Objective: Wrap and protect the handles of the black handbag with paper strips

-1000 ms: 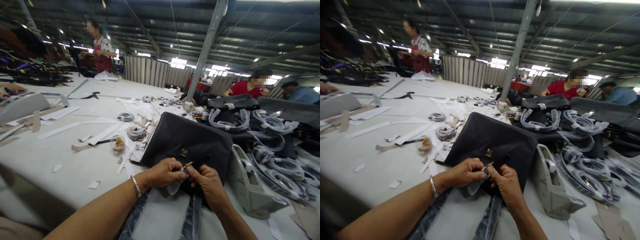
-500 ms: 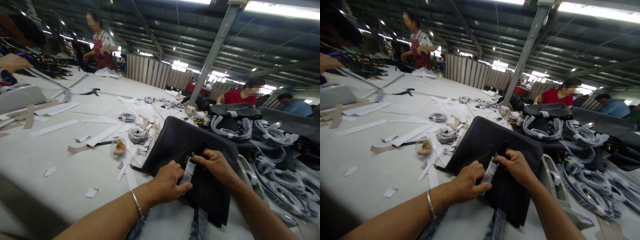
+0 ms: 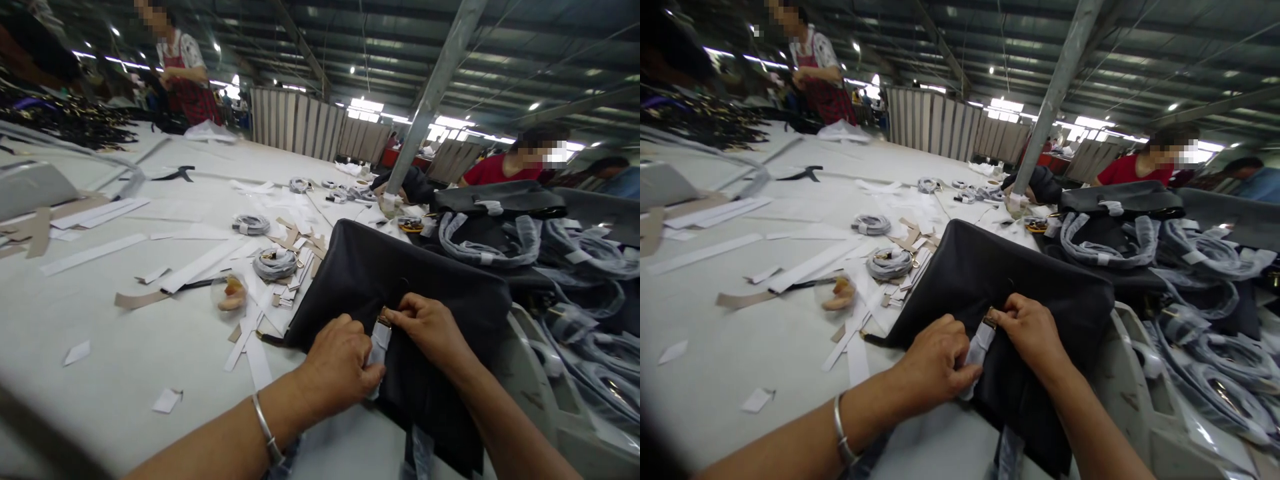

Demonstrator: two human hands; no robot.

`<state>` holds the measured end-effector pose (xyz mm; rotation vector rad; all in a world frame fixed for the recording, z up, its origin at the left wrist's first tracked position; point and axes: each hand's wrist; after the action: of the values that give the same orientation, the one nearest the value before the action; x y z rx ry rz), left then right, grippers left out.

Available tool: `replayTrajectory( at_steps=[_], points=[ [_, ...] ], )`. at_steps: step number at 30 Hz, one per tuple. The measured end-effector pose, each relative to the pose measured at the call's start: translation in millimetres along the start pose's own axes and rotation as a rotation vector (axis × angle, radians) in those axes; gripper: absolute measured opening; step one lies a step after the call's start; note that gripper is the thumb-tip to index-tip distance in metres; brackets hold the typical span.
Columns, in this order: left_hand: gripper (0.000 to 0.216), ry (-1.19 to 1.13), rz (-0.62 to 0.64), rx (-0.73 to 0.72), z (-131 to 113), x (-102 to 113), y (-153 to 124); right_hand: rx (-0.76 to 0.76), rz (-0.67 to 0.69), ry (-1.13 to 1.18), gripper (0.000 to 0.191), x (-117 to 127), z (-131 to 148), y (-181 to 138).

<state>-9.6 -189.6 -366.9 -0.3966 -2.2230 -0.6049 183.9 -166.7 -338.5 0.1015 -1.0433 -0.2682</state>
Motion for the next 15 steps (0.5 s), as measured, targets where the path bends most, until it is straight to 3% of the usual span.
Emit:
replayTrajectory(
  at_steps=[8, 10, 13, 15],
  points=[
    [0.032, 0.021, 0.097, -0.031, 0.4, 2.5, -1.6, -0.042, 0.054, -0.019, 0.022, -4.0, -1.9, -4.5],
    [0.032, 0.037, 0.121, -0.022, 0.0, 4.0, -1.7, -0.048, 0.027, 0.004, 0.027, -5.9, -6.2, -6.5],
    [0.017, 0.052, 0.067, 0.014, -1.2, 5.8, -0.2, -0.072, -0.014, 0.009, 0.038, -8.2, -9.7, -8.4],
    [0.025, 0.041, 0.019, -0.014, -2.1, 5.3, 0.1, -0.032, -0.055, -0.006, 0.038, -7.5, -8.0, -12.0]
  ],
)
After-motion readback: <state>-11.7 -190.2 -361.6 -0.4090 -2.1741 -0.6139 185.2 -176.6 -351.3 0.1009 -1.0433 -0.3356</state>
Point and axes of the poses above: each hand's wrist, its own y-axis towards the middle knuckle, its own x-axis out of the back of the hand, z = x × y, and after that the axes turned 8 degrees about -z, right-handed
